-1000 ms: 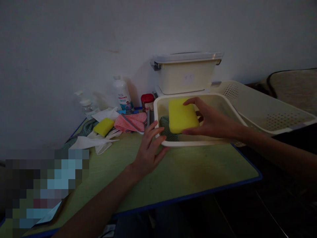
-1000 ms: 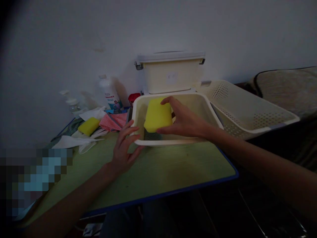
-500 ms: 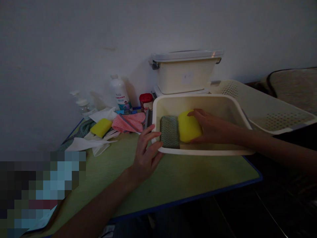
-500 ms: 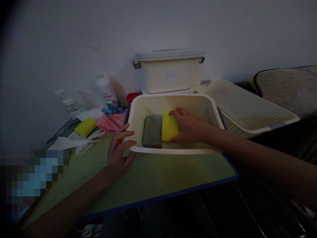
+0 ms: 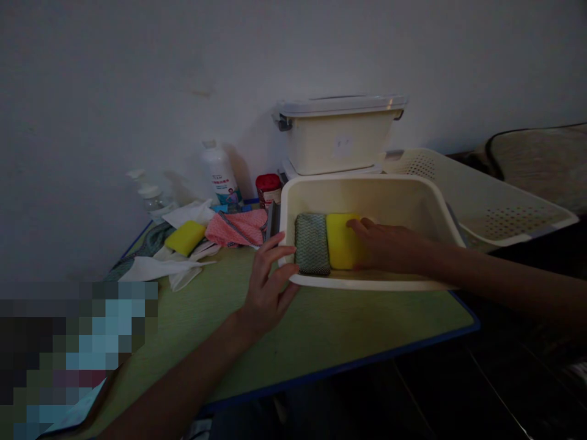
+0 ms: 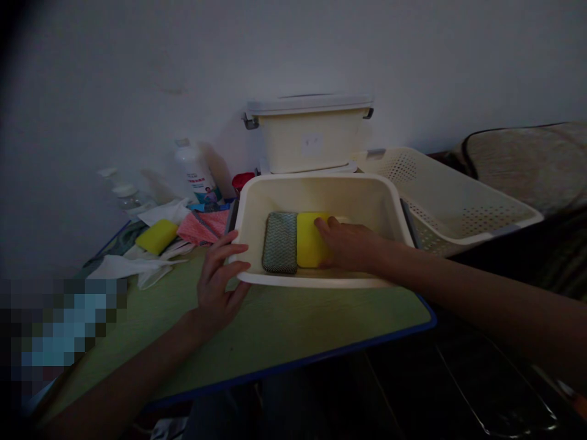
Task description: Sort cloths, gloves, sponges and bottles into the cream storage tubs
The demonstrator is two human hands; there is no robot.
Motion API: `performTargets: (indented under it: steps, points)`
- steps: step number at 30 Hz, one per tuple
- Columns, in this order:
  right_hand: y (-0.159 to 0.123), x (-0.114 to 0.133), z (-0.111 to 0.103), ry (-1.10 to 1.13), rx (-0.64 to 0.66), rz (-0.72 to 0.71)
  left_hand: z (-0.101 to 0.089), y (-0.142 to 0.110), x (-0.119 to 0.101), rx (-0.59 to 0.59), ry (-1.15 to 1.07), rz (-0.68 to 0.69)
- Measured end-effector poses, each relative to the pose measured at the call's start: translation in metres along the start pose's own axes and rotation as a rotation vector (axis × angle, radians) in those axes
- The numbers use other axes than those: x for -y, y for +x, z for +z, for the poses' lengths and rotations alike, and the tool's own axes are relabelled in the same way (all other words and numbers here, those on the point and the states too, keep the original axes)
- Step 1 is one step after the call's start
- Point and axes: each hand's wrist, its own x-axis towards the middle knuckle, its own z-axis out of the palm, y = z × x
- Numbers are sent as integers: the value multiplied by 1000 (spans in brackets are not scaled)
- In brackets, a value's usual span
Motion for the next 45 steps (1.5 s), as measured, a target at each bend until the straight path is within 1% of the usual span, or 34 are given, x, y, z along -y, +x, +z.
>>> performTargets:
  steps: [4, 8, 10, 12, 16, 19, 23, 25, 27, 29, 31, 33, 35, 37, 45]
  points:
    - [-1, 5, -6, -139, 93, -18, 0, 0, 0, 2, -11, 12]
    - [0, 6, -9, -145, 191, -32, 1, 1, -1, -12, -20, 11]
    - [2, 4, -7, -159, 187, -29, 1, 1, -2, -14, -21, 8]
    - [5, 0, -3, -151, 147, -33, 1, 1, -2, -11, -19, 10]
    - [14, -7, 0, 17, 97, -80, 2, 1, -2, 16, -12, -5]
    - [23, -9, -3, 85, 145, -118, 3, 1, -1, 31, 4, -38]
    - [32, -8, -8, 58, 224, -169, 4, 1, 0, 38, 23, -58]
    - [33, -6, -10, 63, 244, -163, 4, 0, 0, 37, 24, -54]
    - [32, -4, -13, 65, 251, -131, 4, 0, 0, 41, 23, -41]
    - [30, -1, -15, 69, 210, -132, 4, -1, 0, 44, 22, -34]
    - [29, 0, -15, 93, 164, -210, 4, -1, -1, 50, 21, -42]
    - [29, 0, -14, 124, 155, -312, 4, -1, -2, 55, 20, -54]
    - [31, -1, -13, 140, 184, -372, 4, -1, -2, 56, 17, -61]
    - [34, -3, -13, 150, 211, -390, 5, -1, -1, 64, 15, -68]
    - [42, -8, -24, 207, 359, -314, 9, -1, 9, 114, 33, -86]
